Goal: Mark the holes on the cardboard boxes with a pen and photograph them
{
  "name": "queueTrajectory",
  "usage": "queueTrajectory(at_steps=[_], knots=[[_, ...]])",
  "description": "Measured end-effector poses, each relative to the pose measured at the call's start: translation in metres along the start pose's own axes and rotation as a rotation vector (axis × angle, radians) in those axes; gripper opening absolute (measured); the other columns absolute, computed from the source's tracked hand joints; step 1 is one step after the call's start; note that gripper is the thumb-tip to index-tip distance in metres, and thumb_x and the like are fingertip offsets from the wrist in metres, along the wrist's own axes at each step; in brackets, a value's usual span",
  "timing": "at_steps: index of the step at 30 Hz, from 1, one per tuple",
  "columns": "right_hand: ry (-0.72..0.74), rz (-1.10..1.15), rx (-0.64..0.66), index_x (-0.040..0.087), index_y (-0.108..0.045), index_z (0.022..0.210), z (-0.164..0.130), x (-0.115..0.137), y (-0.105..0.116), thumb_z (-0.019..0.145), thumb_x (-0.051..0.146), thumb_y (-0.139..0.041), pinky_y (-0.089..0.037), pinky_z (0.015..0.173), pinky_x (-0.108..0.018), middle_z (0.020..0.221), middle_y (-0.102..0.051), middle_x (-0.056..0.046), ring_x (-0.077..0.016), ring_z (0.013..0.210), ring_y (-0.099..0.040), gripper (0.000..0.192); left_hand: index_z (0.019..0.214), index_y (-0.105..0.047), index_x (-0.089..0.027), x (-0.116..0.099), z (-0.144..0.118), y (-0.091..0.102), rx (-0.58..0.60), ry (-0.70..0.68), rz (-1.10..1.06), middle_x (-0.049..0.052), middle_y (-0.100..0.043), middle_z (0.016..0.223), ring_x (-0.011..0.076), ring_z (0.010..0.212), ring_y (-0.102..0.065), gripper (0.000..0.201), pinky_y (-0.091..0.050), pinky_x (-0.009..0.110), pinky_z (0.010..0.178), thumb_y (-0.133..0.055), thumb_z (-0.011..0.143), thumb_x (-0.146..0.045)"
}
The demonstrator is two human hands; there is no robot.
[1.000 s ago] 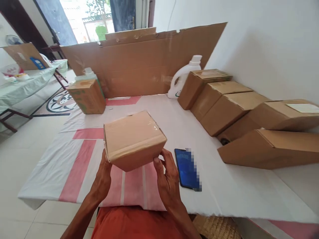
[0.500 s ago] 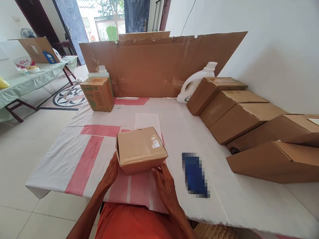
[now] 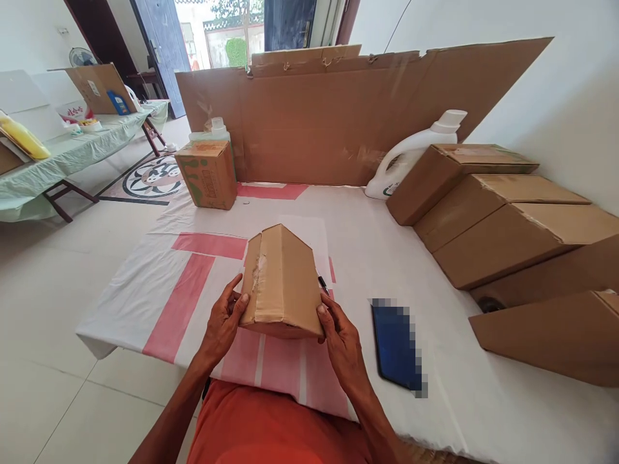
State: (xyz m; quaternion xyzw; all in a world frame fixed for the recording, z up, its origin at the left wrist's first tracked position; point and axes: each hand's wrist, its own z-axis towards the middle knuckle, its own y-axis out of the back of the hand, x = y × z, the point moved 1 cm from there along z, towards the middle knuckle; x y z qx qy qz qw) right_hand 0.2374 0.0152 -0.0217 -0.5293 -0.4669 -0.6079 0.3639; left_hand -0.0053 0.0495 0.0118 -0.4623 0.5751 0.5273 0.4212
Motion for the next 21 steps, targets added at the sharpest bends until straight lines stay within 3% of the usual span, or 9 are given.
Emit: queueTrajectory(at_steps=[2, 4, 7, 9, 11, 13, 15, 18, 21], knots=[[-0.065, 0.042, 0.060, 0.026, -0.065, 0.145, -0.004, -0.006, 0.000, 0.099, 0.069, -0.053, -0.063, 0.082, -0.041, 0.152, -0.063, -0.011, -0.0324, 0.124, -0.066, 0.064, 0.162, -0.042, -0.020, 0.007, 0.000, 0.002, -0.018, 0.001, -0.010, 0.000, -0.059, 0.086, 0.0169, 0.078, -0.058, 0.082, -0.048, 0.027, 0.073, -0.058, 0.097, -0.068], [-0.089, 0.094, 0.137, 0.027, -0.051, 0.157, -0.009, -0.009, 0.000, 0.096, 0.072, -0.053, -0.061, 0.095, -0.046, 0.164, -0.050, -0.011, -0.0342, 0.140, -0.057, 0.075, 0.164, -0.039, -0.023, 0.010, -0.001, 0.005, -0.021, -0.008, -0.016, 0.000, -0.060, 0.087, 0.0166, 0.079, -0.058, 0.081, -0.048, 0.027, 0.074, -0.056, 0.098, -0.067], [-0.073, 0.118, 0.239, 0.030, -0.029, 0.168, -0.016, -0.007, 0.000, 0.090, 0.072, -0.062, -0.049, 0.115, -0.054, 0.175, -0.030, -0.010, -0.0343, 0.157, -0.037, 0.095, 0.160, -0.047, -0.025, 0.005, -0.005, 0.007, 0.016, -0.048, 0.022, 0.006, -0.070, 0.107, 0.0204, 0.096, -0.064, 0.072, -0.051, 0.030, 0.086, -0.052, 0.101, -0.066], [-0.070, 0.073, 0.248, 0.031, -0.028, 0.168, -0.018, 0.000, 0.002, 0.086, 0.069, -0.070, -0.044, 0.120, -0.056, 0.175, -0.029, -0.011, -0.0342, 0.159, -0.032, 0.100, 0.154, -0.055, -0.026, -0.005, -0.010, 0.008, 0.045, -0.112, 0.046, 0.009, -0.069, 0.132, 0.0246, 0.115, -0.064, 0.064, -0.049, 0.035, 0.100, -0.047, 0.104, -0.064], [-0.056, 0.019, 0.203, 0.029, -0.038, 0.164, -0.020, 0.013, 0.006, 0.084, 0.066, -0.075, -0.042, 0.122, -0.055, 0.170, -0.040, -0.012, -0.0343, 0.156, -0.038, 0.096, 0.152, -0.058, -0.025, -0.018, -0.015, 0.010, 0.061, -0.206, 0.049, 0.010, -0.061, 0.149, 0.0280, 0.131, -0.058, 0.062, -0.044, 0.039, 0.111, -0.040, 0.106, -0.063], [-0.019, -0.001, 0.170, 0.027, -0.052, 0.155, -0.021, 0.029, 0.012, 0.085, 0.067, -0.073, -0.053, 0.112, -0.049, 0.158, -0.056, -0.013, -0.0339, 0.142, -0.056, 0.084, 0.153, -0.057, -0.026, -0.031, -0.019, 0.013, 0.057, -0.308, 0.068, 0.010, -0.059, 0.152, 0.0300, 0.136, -0.055, 0.064, -0.042, 0.041, 0.114, -0.034, 0.107, -0.064], [0.025, 0.001, 0.191, 0.024, -0.062, 0.145, -0.024, 0.045, 0.018, 0.090, 0.069, -0.066, -0.064, 0.085, -0.039, 0.128, -0.075, -0.012, -0.0288, 0.104, -0.075, 0.071, 0.151, -0.058, -0.025, -0.043, -0.020, 0.015, 0.037, -0.399, 0.098, 0.011, -0.062, 0.147, 0.0315, 0.131, -0.057, 0.068, -0.045, 0.042, 0.110, -0.035, 0.105, -0.068], [0.044, -0.018, 0.236, 0.020, -0.069, 0.131, -0.033, 0.063, 0.023, 0.097, 0.069, -0.055, -0.053, 0.052, -0.029, 0.074, -0.075, -0.003, -0.0195, 0.056, -0.064, 0.062, 0.144, -0.062, -0.022, -0.053, -0.019, 0.017, 0.020, -0.420, 0.125, 0.011, -0.068, 0.131, 0.0291, 0.113, -0.063, 0.064, -0.049, 0.039, 0.096, -0.046, 0.102, -0.068], [0.043, -0.110, 0.262, 0.020, -0.072, 0.120, -0.043, 0.074, 0.023, 0.097, 0.068, -0.056, -0.047, 0.050, -0.028, 0.060, -0.065, 0.002, -0.0184, 0.051, -0.059, 0.055, 0.135, -0.065, -0.020, -0.054, -0.015, 0.018, 0.024, -0.349, 0.113, 0.009, -0.069, 0.121, 0.0257, 0.104, -0.062, 0.053, -0.048, 0.036, 0.090, -0.050, 0.103, -0.060]])
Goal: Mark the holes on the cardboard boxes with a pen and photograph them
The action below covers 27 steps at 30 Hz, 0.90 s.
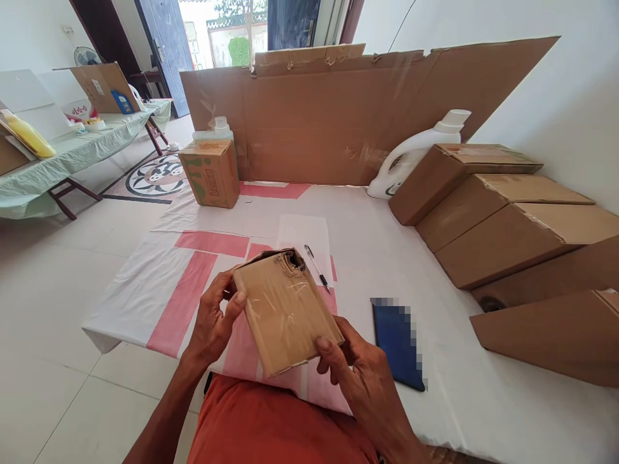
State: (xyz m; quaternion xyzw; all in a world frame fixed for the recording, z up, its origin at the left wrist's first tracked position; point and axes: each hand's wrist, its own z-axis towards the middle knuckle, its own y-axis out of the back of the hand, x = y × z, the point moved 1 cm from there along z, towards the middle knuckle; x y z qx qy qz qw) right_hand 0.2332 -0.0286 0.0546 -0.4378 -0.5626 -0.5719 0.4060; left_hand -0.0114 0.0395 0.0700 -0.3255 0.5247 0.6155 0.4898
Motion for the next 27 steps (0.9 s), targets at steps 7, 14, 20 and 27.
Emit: queueTrajectory(at_steps=[7, 14, 20, 27], knots=[[0.197, -0.191, -0.129, 0.024, -0.079, 0.107, 0.013, 0.024, 0.010, 0.099, 0.065, -0.056, -0.052, 0.063, -0.030, 0.083, -0.069, -0.004, -0.0202, 0.073, -0.066, 0.048, 0.126, -0.068, -0.026, -0.004, -0.001, 0.005, -0.028, -0.065, 0.071, 0.008, -0.055, 0.138, 0.0289, 0.135, -0.050, 0.036, -0.043, 0.041, 0.110, -0.051, 0.101, -0.046], [0.282, -0.003, -0.156, 0.029, -0.066, 0.139, 0.022, 0.038, -0.017, 0.107, 0.044, -0.051, -0.054, 0.103, -0.040, 0.137, -0.068, -0.008, -0.0251, 0.125, -0.064, 0.038, 0.134, -0.063, -0.031, -0.043, -0.008, -0.002, 0.060, -0.060, -0.004, 0.005, -0.065, 0.135, 0.0243, 0.123, -0.062, 0.035, -0.049, 0.039, 0.106, -0.054, 0.101, -0.035], [0.336, -0.091, -0.231, 0.027, -0.058, 0.145, -0.009, 0.038, -0.029, 0.108, 0.032, -0.051, -0.055, 0.101, -0.040, 0.138, -0.063, -0.009, -0.0242, 0.124, -0.062, 0.038, 0.133, -0.064, -0.033, -0.075, -0.010, -0.021, -0.029, -0.118, 0.290, 0.001, -0.069, 0.125, 0.0196, 0.116, -0.067, 0.043, -0.053, 0.033, 0.101, -0.075, 0.092, -0.028], [0.350, -0.118, -0.253, 0.023, -0.062, 0.134, -0.014, 0.043, -0.021, 0.106, 0.027, -0.054, -0.059, 0.085, -0.033, 0.118, -0.068, -0.008, -0.0203, 0.103, -0.067, 0.029, 0.127, -0.070, -0.031, -0.081, -0.019, -0.024, -0.034, -0.171, 0.469, 0.003, -0.070, 0.117, 0.0235, 0.110, -0.067, 0.039, -0.055, 0.040, 0.096, -0.079, 0.089, -0.033]])
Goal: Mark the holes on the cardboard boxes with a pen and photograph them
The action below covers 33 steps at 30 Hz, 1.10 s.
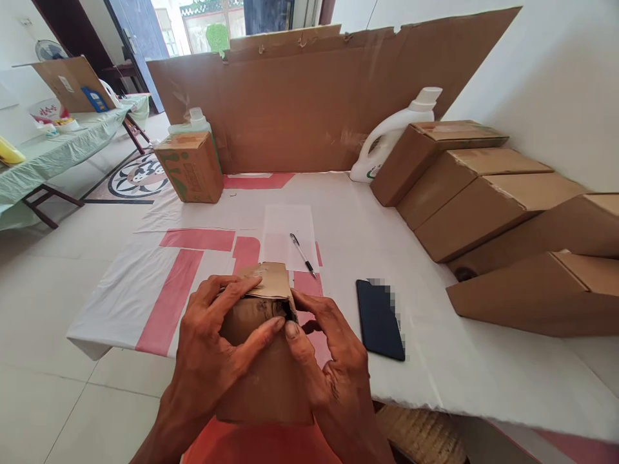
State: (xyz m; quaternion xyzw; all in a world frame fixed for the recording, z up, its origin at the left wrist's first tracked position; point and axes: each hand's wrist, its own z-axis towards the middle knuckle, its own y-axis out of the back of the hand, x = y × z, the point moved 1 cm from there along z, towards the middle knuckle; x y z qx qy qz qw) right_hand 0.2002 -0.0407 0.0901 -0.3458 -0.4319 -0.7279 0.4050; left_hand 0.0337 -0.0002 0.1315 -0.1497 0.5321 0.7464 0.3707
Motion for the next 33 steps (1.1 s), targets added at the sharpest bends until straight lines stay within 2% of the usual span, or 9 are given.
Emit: queueTrajectory(at_steps=[5, 9, 14, 16, 20, 23, 26, 30, 33], knots=[[0.065, 0.016, -0.027, 0.019, -0.061, 0.133, 0.003, 0.010, -0.010, 0.104, 0.021, -0.052, -0.059, 0.091, -0.038, 0.116, -0.067, -0.011, -0.0222, 0.107, -0.066, 0.031, 0.115, -0.071, -0.028, -0.005, 0.000, 0.006, -0.051, -0.021, 0.191, 0.003, -0.073, 0.109, 0.0285, 0.108, -0.065, 0.025, -0.050, 0.051, 0.097, -0.073, 0.091, -0.035], [0.119, -0.044, -0.029, 0.015, -0.060, 0.129, 0.008, 0.016, -0.018, 0.099, 0.016, -0.053, -0.060, 0.086, -0.041, 0.108, -0.067, -0.012, -0.0240, 0.099, -0.065, 0.031, 0.112, -0.071, -0.027, -0.004, 0.004, 0.005, -0.076, -0.026, 0.202, 0.002, -0.072, 0.109, 0.0253, 0.105, -0.067, 0.022, -0.054, 0.044, 0.094, -0.068, 0.091, -0.031], [0.138, -0.097, -0.065, 0.015, -0.060, 0.122, 0.013, 0.018, -0.017, 0.091, 0.014, -0.052, -0.059, 0.078, -0.041, 0.099, -0.067, -0.010, -0.0253, 0.090, -0.065, 0.032, 0.118, -0.074, -0.028, -0.003, 0.005, 0.000, -0.114, -0.066, 0.169, 0.003, -0.065, 0.139, 0.0243, 0.124, -0.066, 0.026, -0.055, 0.038, 0.103, -0.069, 0.092, -0.028], [0.106, -0.058, -0.037, 0.016, -0.063, 0.122, 0.017, 0.013, -0.011, 0.094, 0.018, -0.053, -0.058, 0.082, -0.040, 0.101, -0.069, -0.010, -0.0251, 0.093, -0.066, 0.030, 0.116, -0.075, -0.028, -0.002, 0.007, -0.002, -0.091, -0.078, 0.143, 0.003, -0.070, 0.131, 0.0239, 0.119, -0.068, 0.023, -0.056, 0.038, 0.102, -0.068, 0.094, -0.028], [-0.116, 0.153, 0.138, 0.022, -0.069, 0.114, 0.040, -0.033, 0.000, 0.108, 0.042, -0.040, -0.055, 0.081, -0.034, 0.109, -0.074, -0.008, -0.0231, 0.102, -0.070, 0.037, 0.115, -0.075, -0.028, -0.001, 0.014, -0.003, -0.055, -0.066, 0.082, 0.002, -0.075, 0.112, 0.0233, 0.107, -0.069, 0.020, -0.056, 0.039, 0.096, -0.067, 0.097, -0.028], [-0.416, -0.241, 0.144, 0.020, -0.067, 0.111, 0.068, -0.095, -0.002, 0.108, 0.047, -0.041, -0.051, 0.081, -0.033, 0.103, -0.074, -0.007, -0.0230, 0.098, -0.069, 0.038, 0.114, -0.075, -0.029, 0.000, 0.019, -0.006, -0.039, -0.059, 0.068, 0.002, -0.076, 0.112, 0.0249, 0.108, -0.067, 0.018, -0.055, 0.042, 0.095, -0.066, 0.098, -0.029], [-0.535, -0.411, 0.162, 0.013, -0.065, 0.114, 0.095, -0.145, -0.013, 0.100, 0.032, -0.057, -0.046, 0.080, -0.035, 0.099, -0.073, -0.013, -0.0290, 0.098, -0.069, 0.025, 0.116, -0.073, -0.028, -0.001, 0.020, -0.005, 0.015, -0.072, 0.055, 0.004, -0.075, 0.114, 0.0263, 0.111, -0.065, 0.019, -0.053, 0.044, 0.097, -0.063, 0.100, -0.030], [-0.592, -0.435, 0.162, 0.016, -0.064, 0.094, 0.117, -0.173, -0.024, 0.093, 0.021, -0.061, -0.043, 0.078, -0.036, 0.096, -0.073, -0.016, -0.0314, 0.098, -0.068, 0.005, 0.133, -0.063, -0.029, 0.000, 0.020, 0.007, 0.244, -0.123, 0.045, 0.005, -0.066, 0.136, 0.0306, 0.133, -0.053, 0.042, -0.046, 0.050, 0.113, -0.070, 0.091, -0.026], [-0.605, -0.356, 0.137, 0.020, -0.057, 0.075, 0.121, -0.174, -0.021, 0.087, 0.020, -0.063, -0.043, 0.076, -0.035, 0.079, -0.069, -0.012, -0.0296, 0.092, -0.067, 0.014, 0.147, -0.050, -0.030, 0.002, 0.021, 0.017, 0.383, -0.146, 0.076, 0.007, -0.057, 0.149, 0.0332, 0.144, -0.043, 0.065, -0.040, 0.053, 0.120, -0.074, 0.087, -0.026]])
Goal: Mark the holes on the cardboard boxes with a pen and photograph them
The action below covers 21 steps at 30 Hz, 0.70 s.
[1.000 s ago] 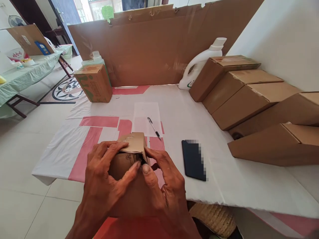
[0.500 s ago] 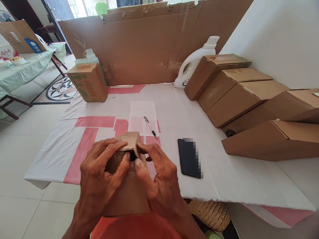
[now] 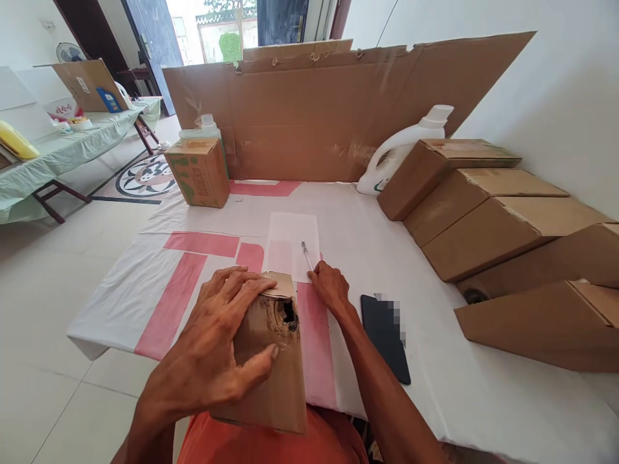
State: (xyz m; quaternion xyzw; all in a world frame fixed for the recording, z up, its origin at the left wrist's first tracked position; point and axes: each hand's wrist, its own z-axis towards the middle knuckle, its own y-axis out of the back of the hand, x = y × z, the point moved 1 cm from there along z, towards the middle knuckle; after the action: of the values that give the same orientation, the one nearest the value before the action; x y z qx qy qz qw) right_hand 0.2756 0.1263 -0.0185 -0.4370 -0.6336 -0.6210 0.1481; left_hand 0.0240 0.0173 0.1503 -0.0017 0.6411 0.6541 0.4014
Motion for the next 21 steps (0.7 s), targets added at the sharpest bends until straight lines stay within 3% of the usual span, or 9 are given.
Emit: queueTrajectory(at_steps=[3, 7, 9, 11, 15, 21], knots=[[0.038, 0.181, -0.016, 0.023, -0.051, 0.075, -0.014, 0.002, 0.017, 0.089, 0.033, -0.061, -0.045, 0.067, -0.034, 0.069, -0.063, -0.005, -0.0245, 0.075, -0.065, 0.020, 0.149, -0.045, -0.030, 0.003, 0.002, 0.002, 0.054, 0.001, -0.002, 0.007, -0.058, 0.147, 0.0309, 0.138, -0.048, 0.064, -0.043, 0.050, 0.117, -0.072, 0.092, -0.028], [0.159, 0.571, -0.126, 0.026, -0.047, 0.092, -0.070, 0.017, 0.054, 0.097, 0.047, -0.048, -0.049, 0.058, -0.030, 0.073, -0.061, 0.002, -0.0179, 0.065, -0.063, 0.022, 0.141, -0.050, -0.029, 0.004, 0.007, -0.004, 0.009, 0.005, -0.008, 0.007, -0.064, 0.136, 0.0293, 0.126, -0.056, 0.053, -0.048, 0.047, 0.107, -0.074, 0.094, -0.033], [0.299, 0.924, -0.167, 0.026, -0.056, 0.095, -0.108, 0.032, 0.069, 0.095, 0.041, -0.060, -0.050, 0.056, -0.028, 0.071, -0.063, 0.002, -0.0170, 0.063, -0.064, 0.017, 0.138, -0.052, -0.030, 0.004, 0.009, -0.007, -0.011, -0.010, -0.007, 0.006, -0.065, 0.133, 0.0292, 0.122, -0.058, 0.050, -0.049, 0.046, 0.104, -0.076, 0.094, -0.034], [0.416, 1.072, -0.168, 0.024, -0.067, 0.099, -0.143, 0.048, 0.078, 0.097, 0.034, -0.064, -0.051, 0.053, -0.027, 0.075, -0.068, -0.001, -0.0174, 0.065, -0.067, 0.010, 0.136, -0.053, -0.030, 0.003, 0.010, -0.008, -0.018, -0.022, -0.009, 0.006, -0.065, 0.130, 0.0289, 0.120, -0.059, 0.049, -0.049, 0.045, 0.102, -0.076, 0.093, -0.034], [0.553, 0.909, -0.130, 0.026, -0.075, 0.107, -0.183, 0.065, 0.074, 0.102, 0.029, -0.062, -0.052, 0.051, -0.026, 0.086, -0.074, -0.003, -0.0163, 0.067, -0.068, 0.013, 0.136, -0.054, -0.031, 0.002, 0.010, -0.007, -0.024, -0.041, -0.023, 0.005, -0.066, 0.128, 0.0293, 0.118, -0.060, 0.048, -0.050, 0.044, 0.100, -0.076, 0.094, -0.034], [0.687, 0.589, -0.213, 0.028, -0.075, 0.104, -0.183, 0.063, 0.064, 0.100, 0.022, -0.067, -0.052, 0.059, -0.023, 0.086, -0.070, 0.001, -0.0126, 0.070, -0.065, 0.011, 0.136, -0.052, -0.028, -0.003, 0.000, -0.009, 0.002, -0.019, -0.032, 0.005, -0.064, 0.135, 0.0278, 0.123, -0.055, 0.048, -0.048, 0.043, 0.103, -0.075, 0.095, -0.031]])
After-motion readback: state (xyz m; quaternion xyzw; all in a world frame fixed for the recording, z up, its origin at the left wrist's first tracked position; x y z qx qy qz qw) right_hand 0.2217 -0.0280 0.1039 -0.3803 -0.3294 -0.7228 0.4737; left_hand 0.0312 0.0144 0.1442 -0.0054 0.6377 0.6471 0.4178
